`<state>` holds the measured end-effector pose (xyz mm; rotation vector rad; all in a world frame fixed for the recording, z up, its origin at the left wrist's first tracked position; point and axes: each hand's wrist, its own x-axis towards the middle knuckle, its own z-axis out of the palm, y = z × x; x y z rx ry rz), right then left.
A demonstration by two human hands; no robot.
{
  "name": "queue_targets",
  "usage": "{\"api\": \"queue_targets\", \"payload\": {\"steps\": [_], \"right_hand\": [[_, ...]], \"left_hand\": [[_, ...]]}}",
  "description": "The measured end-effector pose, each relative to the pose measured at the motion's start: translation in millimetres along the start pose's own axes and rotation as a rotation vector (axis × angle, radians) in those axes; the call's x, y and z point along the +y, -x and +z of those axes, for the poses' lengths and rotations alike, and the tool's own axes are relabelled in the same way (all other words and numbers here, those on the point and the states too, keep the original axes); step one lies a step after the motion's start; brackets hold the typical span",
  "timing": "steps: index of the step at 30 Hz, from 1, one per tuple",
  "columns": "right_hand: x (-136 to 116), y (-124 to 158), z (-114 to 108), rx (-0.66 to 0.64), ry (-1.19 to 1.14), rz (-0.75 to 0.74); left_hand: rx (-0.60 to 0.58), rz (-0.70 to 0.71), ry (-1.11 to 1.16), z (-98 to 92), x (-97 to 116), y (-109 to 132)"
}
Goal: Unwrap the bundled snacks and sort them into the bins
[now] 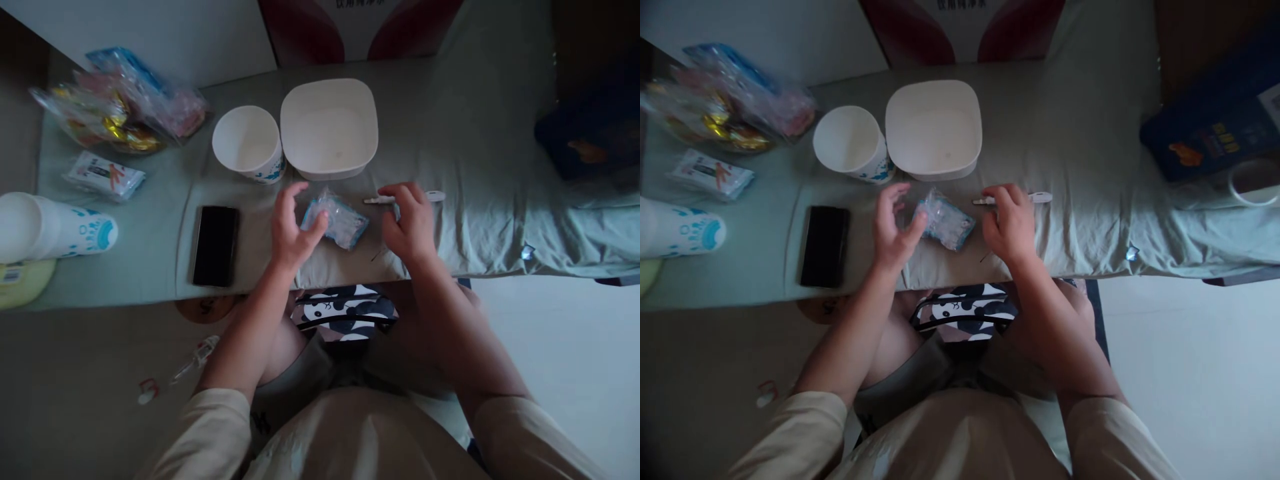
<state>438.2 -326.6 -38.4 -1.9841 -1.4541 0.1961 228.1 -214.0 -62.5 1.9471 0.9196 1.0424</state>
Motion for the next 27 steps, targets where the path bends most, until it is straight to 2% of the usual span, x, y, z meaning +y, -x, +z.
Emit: {"api": "queue_targets", "payload": {"steps": [4,7,10,13,16,18,20,22,25,27], "right_hand": [[-13.9,5.8,7.0,-0.127,-0.075,-0.161],[-23.8,10.4,14.7,-0.214,-0.059,-0.208],[-27.6,12.1,19.5,-0.264,-0.033,-0.184],[-26.5,11.1,18.7,-0.267,-0.017,-0.153],[-24.6,10.5,16.1,-0.245,-0.044,-0.176],[-24.2,11.3,16.2,-0.240,-0.089,-0.228],[-24.4,12.5,18.0,-0.258,-0.105,-0.280],[-24.9,13.4,20.5,-0.283,-0.078,-0.290],[-25.0,12.5,21.6,-0.291,-0.043,-0.259],[-24.3,10.9,19.9,-0.286,-0.050,-0.242]], "left_hand": [[-0.160,0.108,-0.042,0.4,1.0,-2.7],[-0.163,0.071,-0.042,1.7,9.2,-2.8],[-0.086,-0.116,0.001,0.2,9.5,-4.3],[0.032,-0.299,0.133,-1.4,-1.9,-7.5],[0.152,-0.397,0.300,-3.6,-17.5,-12.1],[0.202,-0.412,0.433,-7.0,-25.4,-15.2],[0.203,-0.355,0.547,-11.6,-28.7,-17.2],[0.148,-0.207,0.551,-15.4,-27.6,-17.0],[0.023,0.000,0.291,-16.1,-22.1,-13.2],[-0.009,0.028,0.120,-13.7,-20.6,-10.9]]}}
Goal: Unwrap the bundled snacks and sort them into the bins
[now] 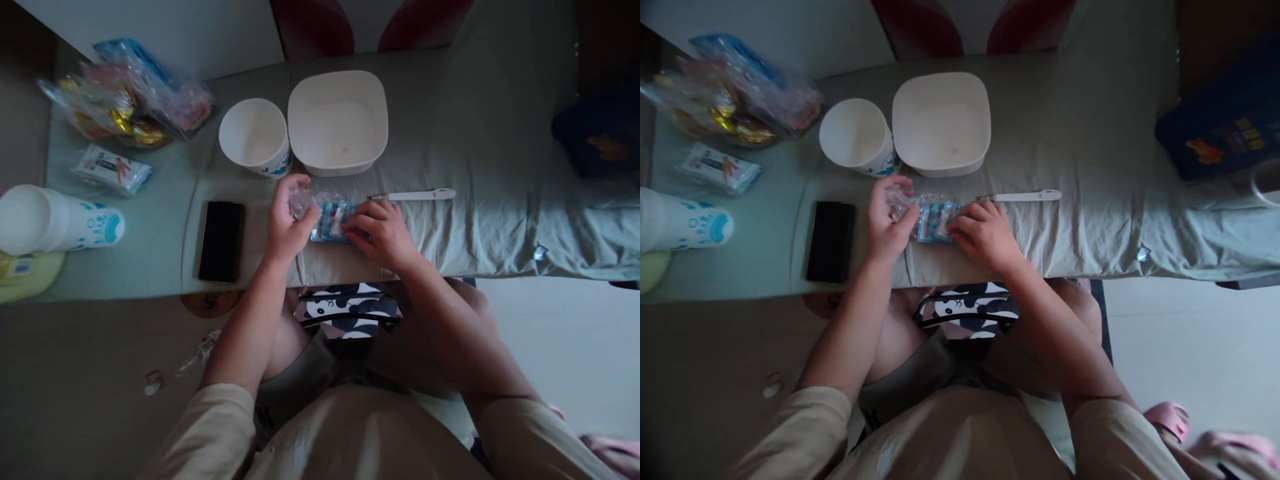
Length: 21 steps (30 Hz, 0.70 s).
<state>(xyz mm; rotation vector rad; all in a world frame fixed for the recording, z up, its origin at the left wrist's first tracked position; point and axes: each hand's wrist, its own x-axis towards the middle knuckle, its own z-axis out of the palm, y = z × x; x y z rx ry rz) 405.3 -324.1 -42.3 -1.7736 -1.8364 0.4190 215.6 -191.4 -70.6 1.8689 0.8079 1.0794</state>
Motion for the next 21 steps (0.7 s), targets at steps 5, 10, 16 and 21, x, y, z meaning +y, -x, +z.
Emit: {"api": "queue_targets", "payload": {"steps": [5,10,16,21], "right_hand": [[3.5,-0.6,-7.6,0.078,-0.072,0.060],[14.8,-0.9,-13.9,0.228,-0.150,0.103],[39.2,4.0,-27.4,0.574,0.008,0.300],[30.6,3.6,-27.2,0.399,0.061,0.120]], "left_hand": [[0.109,-0.102,-0.082,2.4,-8.1,-2.0],[0.193,-0.165,-0.081,-1.4,-14.6,-5.2],[0.236,-0.140,-0.192,-9.1,-10.4,-5.8],[0.021,0.011,-0.401,-13.0,10.5,-3.3]]}}
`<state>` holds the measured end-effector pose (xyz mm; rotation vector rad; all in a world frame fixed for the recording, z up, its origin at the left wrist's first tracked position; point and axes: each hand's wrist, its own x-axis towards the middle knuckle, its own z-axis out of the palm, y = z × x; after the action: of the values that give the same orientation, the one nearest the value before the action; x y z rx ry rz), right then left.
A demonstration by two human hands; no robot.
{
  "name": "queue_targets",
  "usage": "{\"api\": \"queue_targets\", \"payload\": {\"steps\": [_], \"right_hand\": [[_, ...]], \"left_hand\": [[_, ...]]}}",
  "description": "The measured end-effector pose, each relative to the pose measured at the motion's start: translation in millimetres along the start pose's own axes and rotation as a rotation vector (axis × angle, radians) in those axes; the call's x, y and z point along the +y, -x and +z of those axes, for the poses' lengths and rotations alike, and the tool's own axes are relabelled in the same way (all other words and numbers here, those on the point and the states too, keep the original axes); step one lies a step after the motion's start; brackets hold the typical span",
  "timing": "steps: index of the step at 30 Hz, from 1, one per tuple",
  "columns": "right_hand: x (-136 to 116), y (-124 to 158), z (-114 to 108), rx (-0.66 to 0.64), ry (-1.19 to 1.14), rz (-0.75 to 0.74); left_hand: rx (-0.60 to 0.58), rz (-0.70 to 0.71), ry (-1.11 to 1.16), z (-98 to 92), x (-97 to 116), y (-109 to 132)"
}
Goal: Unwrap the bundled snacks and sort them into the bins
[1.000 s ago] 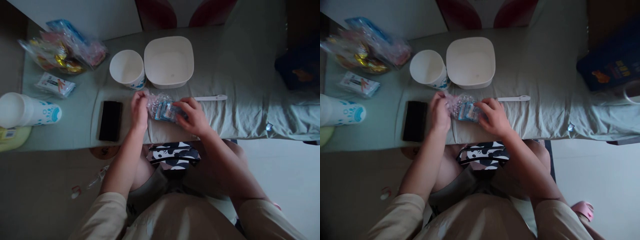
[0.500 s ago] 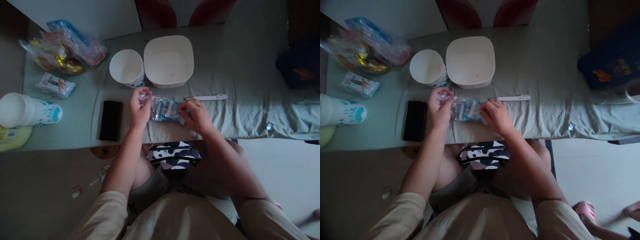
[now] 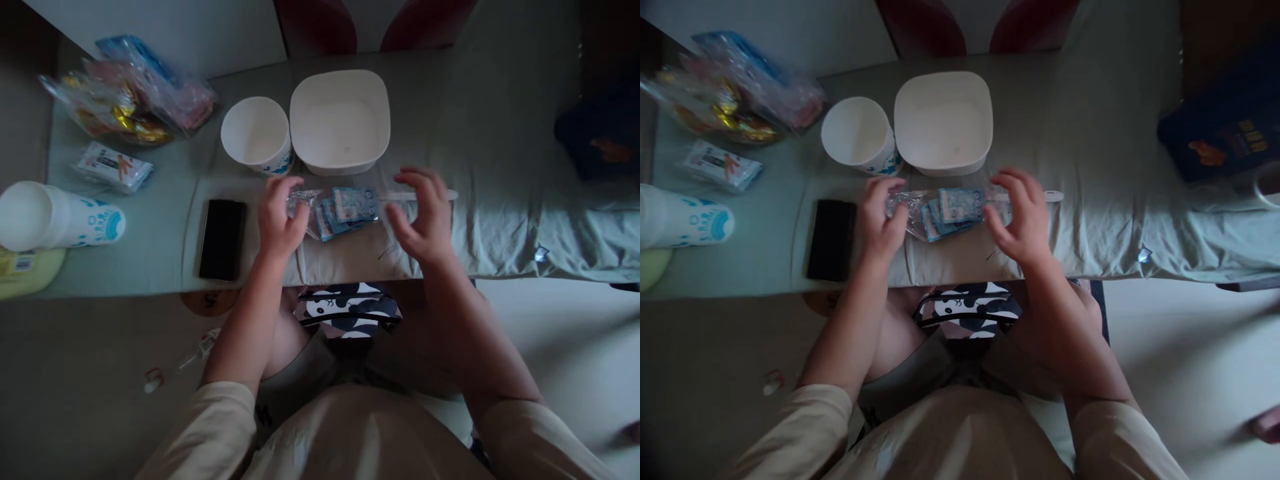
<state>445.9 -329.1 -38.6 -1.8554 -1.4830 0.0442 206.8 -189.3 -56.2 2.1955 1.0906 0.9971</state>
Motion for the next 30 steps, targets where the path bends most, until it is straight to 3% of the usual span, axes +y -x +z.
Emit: {"api": "queue_targets", "payload": {"steps": [5,8,12,18,20,23,26,30], "right_hand": [[-7.5,0.5,8.8,-0.230,0.096,0.047],[-9.6,-0.1,4.0,-0.212,0.094,0.023],[-17.7,-0.1,-7.4,-0.143,-0.031,-0.067],[-19.9,3.3,-12.5,-0.483,-0.234,-0.199],[-18.6,4.5,-10.9,-0.522,-0.224,-0.232],[-18.6,5.9,-7.4,-0.387,-0.173,-0.209],[-21.7,5.9,-5.0,-0.198,-0.090,-0.073],[-28.1,3.9,-7.2,-0.061,-0.075,0.021]], "left_hand": [[-0.162,0.026,-0.095,1.5,9.2,2.6],[-0.130,0.060,-0.068,-1.2,11.6,0.9],[-0.064,0.224,-0.002,-14.5,23.6,1.5],[-0.152,0.277,0.095,-29.1,35.8,9.7],[-0.171,0.254,0.128,-29.7,34.1,10.3],[-0.126,0.245,0.133,-28.9,29.9,9.1],[-0.027,0.250,0.078,-27.8,26.3,7.1],[0.023,0.234,0.025,-27.5,25.6,5.0]]}}
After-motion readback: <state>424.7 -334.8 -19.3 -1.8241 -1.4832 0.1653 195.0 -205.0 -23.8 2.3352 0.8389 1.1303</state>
